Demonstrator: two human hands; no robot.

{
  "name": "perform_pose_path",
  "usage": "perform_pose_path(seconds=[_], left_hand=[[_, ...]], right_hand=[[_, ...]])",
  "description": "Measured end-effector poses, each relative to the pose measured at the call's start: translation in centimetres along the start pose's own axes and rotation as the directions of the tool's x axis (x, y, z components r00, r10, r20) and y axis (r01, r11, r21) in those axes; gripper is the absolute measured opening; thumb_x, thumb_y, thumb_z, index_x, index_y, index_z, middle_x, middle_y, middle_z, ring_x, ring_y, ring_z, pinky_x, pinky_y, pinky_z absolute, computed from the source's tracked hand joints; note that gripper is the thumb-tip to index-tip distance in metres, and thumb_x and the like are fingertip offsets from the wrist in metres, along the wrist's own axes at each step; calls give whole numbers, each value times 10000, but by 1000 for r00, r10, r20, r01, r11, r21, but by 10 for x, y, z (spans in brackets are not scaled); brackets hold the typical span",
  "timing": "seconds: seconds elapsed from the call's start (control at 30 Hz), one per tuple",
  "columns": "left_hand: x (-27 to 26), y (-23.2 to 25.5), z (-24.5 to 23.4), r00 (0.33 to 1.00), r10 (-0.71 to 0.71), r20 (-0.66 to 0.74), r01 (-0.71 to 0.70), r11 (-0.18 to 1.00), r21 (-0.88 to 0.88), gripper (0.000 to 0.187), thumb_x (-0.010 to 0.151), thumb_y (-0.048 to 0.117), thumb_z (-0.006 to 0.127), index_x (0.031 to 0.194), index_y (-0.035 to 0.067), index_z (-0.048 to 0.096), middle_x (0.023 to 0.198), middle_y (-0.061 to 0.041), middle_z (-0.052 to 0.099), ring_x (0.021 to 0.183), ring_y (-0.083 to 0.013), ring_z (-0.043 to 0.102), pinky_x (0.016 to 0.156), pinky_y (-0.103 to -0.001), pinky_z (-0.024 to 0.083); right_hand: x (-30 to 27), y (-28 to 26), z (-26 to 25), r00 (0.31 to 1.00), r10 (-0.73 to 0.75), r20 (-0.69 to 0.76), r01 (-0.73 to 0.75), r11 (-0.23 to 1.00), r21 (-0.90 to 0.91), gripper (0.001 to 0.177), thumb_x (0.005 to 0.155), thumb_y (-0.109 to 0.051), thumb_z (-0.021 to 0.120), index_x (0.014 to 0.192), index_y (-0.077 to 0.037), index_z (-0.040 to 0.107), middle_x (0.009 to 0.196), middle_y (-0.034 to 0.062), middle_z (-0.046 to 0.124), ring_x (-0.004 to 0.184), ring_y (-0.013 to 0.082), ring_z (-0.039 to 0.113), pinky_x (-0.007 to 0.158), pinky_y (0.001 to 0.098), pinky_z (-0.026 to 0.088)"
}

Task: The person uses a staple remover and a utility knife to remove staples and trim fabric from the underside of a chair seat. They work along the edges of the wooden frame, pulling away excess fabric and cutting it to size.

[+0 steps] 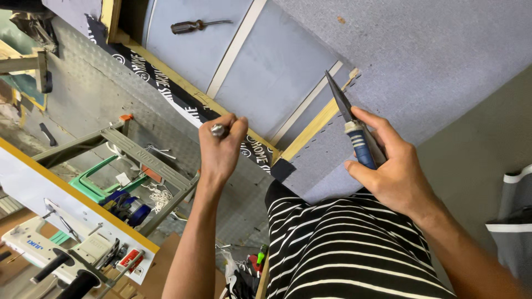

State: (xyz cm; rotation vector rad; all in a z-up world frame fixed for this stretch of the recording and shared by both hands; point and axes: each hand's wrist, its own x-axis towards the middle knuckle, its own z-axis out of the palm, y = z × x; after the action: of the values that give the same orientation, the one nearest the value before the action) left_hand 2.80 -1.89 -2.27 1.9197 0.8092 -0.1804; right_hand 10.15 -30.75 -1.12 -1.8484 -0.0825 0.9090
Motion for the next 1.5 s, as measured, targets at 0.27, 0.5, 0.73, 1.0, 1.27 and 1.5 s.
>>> perform_pose_path(seconds=[0.27,0.5,0.73,1.0,1.27,1.5], left_hand=[[18,22,15,987,-72,145,65,997,52,441,915,85,598,603,60,288,583,77,238,564,-40,224,475,-317,201],[30,20,27,977,-78,198,59,994,97,414,902,69,583,612,63,287,590,68,233,572,-37,226,477,-322,201],[55,17,56,963,-108,248,50,973,227,371,871,120,618,600,14,387,546,1,326,548,-75,323,478,-367,322],[70,18,99,921,-173,349,15,912,411,337,856,186,646,708,-109,576,558,-226,508,561,-163,518,598,-425,496],[75,21,106,893,-238,382,29,878,478,342,831,204,656,739,-125,635,640,-268,645,619,-272,692,635,-447,531],[80,8,113,886,-197,420,-32,877,480,313,819,206,647,799,-107,655,684,-310,650,635,-313,698,668,-459,534]], right_hand=[[8,4,-5,1000,-11,18,11,1000,7,805,763,-47,743,1517,-107,466,807,24,574,610,85,531,499,257,449],[11,5,-7,1000,-2,30,1,1000,13,812,757,-40,744,1519,-98,467,867,59,611,661,105,566,557,276,484],[10,5,-7,998,-59,17,58,997,42,802,765,-38,742,1518,-79,471,1007,91,675,764,125,621,669,275,534],[23,2,-6,940,-291,-175,312,945,101,727,908,-27,734,1550,8,396,974,70,598,794,90,586,648,229,506],[54,-4,-3,978,-203,35,202,978,44,778,777,19,710,1509,-67,464,986,61,589,710,122,569,547,259,469],[54,-10,-5,992,-108,-72,118,980,159,778,776,-18,699,1509,-83,447,898,128,631,726,133,578,643,262,491]])
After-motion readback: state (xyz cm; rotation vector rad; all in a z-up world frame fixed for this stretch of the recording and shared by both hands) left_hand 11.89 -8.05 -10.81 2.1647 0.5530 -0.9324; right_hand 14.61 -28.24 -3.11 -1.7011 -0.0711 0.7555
